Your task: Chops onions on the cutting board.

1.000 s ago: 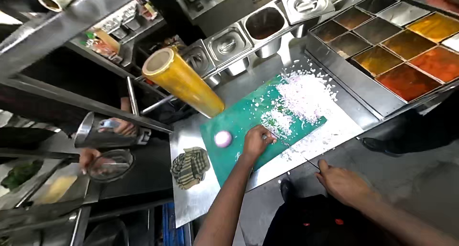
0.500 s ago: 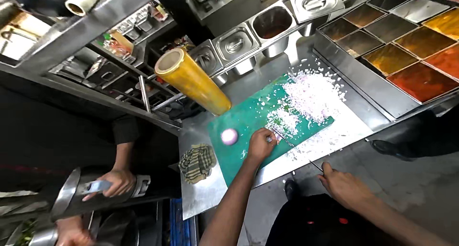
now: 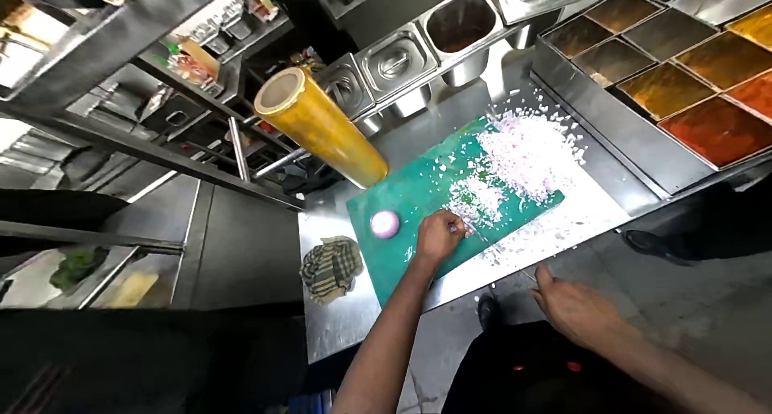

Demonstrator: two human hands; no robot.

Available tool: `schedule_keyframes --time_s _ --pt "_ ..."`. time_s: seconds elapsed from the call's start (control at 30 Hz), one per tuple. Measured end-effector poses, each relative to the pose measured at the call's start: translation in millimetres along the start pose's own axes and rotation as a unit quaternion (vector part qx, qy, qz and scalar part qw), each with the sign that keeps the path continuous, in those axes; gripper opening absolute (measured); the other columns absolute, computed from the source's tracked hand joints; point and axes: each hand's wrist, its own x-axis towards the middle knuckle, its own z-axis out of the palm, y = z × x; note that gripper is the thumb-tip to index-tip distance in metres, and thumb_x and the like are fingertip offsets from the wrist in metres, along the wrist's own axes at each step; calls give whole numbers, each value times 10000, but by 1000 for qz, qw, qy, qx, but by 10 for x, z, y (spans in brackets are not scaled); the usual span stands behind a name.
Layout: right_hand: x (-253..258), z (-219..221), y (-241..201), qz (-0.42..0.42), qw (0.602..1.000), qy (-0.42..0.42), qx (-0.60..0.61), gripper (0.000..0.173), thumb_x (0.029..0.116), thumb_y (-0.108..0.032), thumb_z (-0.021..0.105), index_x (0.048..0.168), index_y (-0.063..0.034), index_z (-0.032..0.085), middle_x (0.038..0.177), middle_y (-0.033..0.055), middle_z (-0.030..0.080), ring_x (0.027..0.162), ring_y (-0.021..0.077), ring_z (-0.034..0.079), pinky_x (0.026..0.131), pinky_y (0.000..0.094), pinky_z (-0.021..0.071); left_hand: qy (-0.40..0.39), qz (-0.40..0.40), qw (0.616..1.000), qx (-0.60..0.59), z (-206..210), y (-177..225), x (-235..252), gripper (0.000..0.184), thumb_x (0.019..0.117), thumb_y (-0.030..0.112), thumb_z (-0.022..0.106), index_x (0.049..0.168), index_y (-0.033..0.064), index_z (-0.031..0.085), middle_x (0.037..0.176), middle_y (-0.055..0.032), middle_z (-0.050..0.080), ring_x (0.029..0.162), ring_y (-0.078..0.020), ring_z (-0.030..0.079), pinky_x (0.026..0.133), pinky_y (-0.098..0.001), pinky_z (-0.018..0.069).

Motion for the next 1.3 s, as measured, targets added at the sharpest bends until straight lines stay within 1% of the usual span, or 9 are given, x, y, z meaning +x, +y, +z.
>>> schedule_keyframes --time_s 0.17,0.3,0.43,0.63,0.73,0.8,0.93,1.1,1.3 --pt "-74 -147 -68 -3 1000 1 -5 439 1107 -438 347 1311 -66 461 953 186 677 939 401 714 798 538 570 29 32 999 1 75 -97 6 133 895 217 786 901 86 765 967 -69 724 883 -231 689 839 -471 566" --pt "60 6 -6 -2 1000 -14 13 465 1116 -413 339 1359 -31 444 1036 235 682 999 443 706 831 579 566 59 57 996 -15 44 -55 -72 108 896 178 800 869 84 752 947 -74 709 838 -237 674 769 -483 561" --pt "-97 -219 -100 -3 1000 -8 -2 435 1107 -435 356 1323 -70 454 951 184 678 938 406 714 787 545 571 62 55 997 -12 111 -148 -38 163 898 226 800 899 66 767 951 -77 721 867 -226 691 825 -461 578" --pt "101 79 -6 -1 1000 -9 8 454 1115 -421 338 1331 -36 446 1020 226 679 980 436 712 809 569 572 127 130 983 -29 276 -303 -102 118 942 186 755 927 70 769 1066 -96 723 1013 -232 696 924 -435 579" --pt "103 43 -2 0 1000 -12 9 470 1114 -430 341 1346 -34 442 1019 225 680 992 431 708 823 571 566 151 83 982 -74 284 -264 -195 213 879 213 831 982 52 736 1177 -123 673 1008 -220 684 892 -403 596" --pt "118 41 8 3 1000 -9 9 487 1111 -433 343 1369 -30 435 1025 230 682 990 438 709 818 580 569 174 58 979 -90 309 -240 -197 262 816 220 889 930 53 722 1110 -123 686 919 -219 689 808 -400 608" --pt "113 18 -33 7 1000 -6 0 472 1108 -446 345 1347 -51 441 1011 217 683 983 427 713 806 570 573 143 36 988 -48 267 -178 -151 180 852 227 851 841 80 748 974 -74 719 860 -204 686 799 -424 582" --pt "-147 -215 -61 3 998 37 -54 444 1101 -428 395 1330 -54 466 927 194 683 893 413 722 749 541 576 45 -17 999 0 74 -17 -93 174 899 249 800 909 80 761 1025 -80 726 972 -244 693 898 -477 559" --pt "58 -100 -71 6 999 -1 -34 477 1108 -433 378 1375 -43 442 1034 214 684 983 425 712 812 555 574 26 -11 1000 10 38 -22 -53 178 908 253 789 923 78 761 1039 -90 728 994 -260 694 902 -496 554"
